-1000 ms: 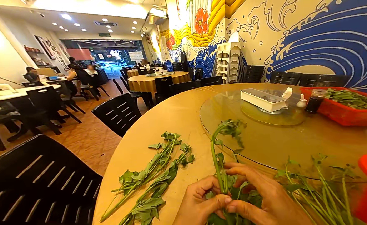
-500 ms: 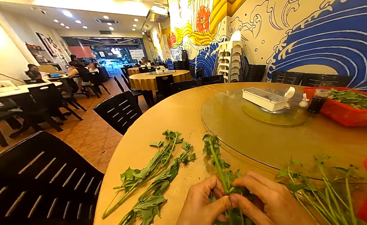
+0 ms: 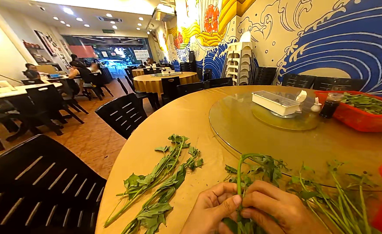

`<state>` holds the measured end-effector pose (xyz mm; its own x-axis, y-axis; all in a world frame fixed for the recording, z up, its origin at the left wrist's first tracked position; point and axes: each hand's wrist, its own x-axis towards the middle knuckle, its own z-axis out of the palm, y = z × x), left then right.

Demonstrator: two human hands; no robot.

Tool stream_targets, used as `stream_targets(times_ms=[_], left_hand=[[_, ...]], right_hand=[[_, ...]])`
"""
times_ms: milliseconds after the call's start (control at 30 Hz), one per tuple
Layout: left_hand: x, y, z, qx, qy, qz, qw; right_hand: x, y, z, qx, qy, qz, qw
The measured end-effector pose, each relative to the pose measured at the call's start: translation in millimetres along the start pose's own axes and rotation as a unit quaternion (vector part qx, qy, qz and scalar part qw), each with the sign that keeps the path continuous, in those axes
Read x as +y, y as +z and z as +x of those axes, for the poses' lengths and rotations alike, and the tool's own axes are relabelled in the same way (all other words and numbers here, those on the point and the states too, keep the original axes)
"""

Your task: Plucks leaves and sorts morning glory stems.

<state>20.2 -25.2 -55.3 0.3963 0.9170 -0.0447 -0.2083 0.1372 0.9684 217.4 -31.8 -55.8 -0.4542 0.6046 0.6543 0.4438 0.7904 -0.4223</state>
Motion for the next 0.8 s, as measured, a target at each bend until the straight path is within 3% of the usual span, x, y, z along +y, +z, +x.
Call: stream_targets(times_ms=[133, 367, 700, 800], left_hand=[[-4, 1, 3, 0.023, 0.023, -0.019, 0.999], [-9, 25, 0, 0.146, 0.075, 0.031, 0.986], [-19, 32, 4, 0.212, 0.097, 0.033, 0.972], [-16, 25, 5, 0.213, 0.11, 0.039, 0.97]], right_hand=[[-14, 0, 0, -0.016, 0.048, -0.077, 0.996], [-37, 18, -4, -0.009, 0.18, -0.169, 0.969], [-41, 46, -11, 0.072, 0.151, -0.269, 0.948], [-40, 36, -9, 0.071, 0.167, -0.189, 0.965]])
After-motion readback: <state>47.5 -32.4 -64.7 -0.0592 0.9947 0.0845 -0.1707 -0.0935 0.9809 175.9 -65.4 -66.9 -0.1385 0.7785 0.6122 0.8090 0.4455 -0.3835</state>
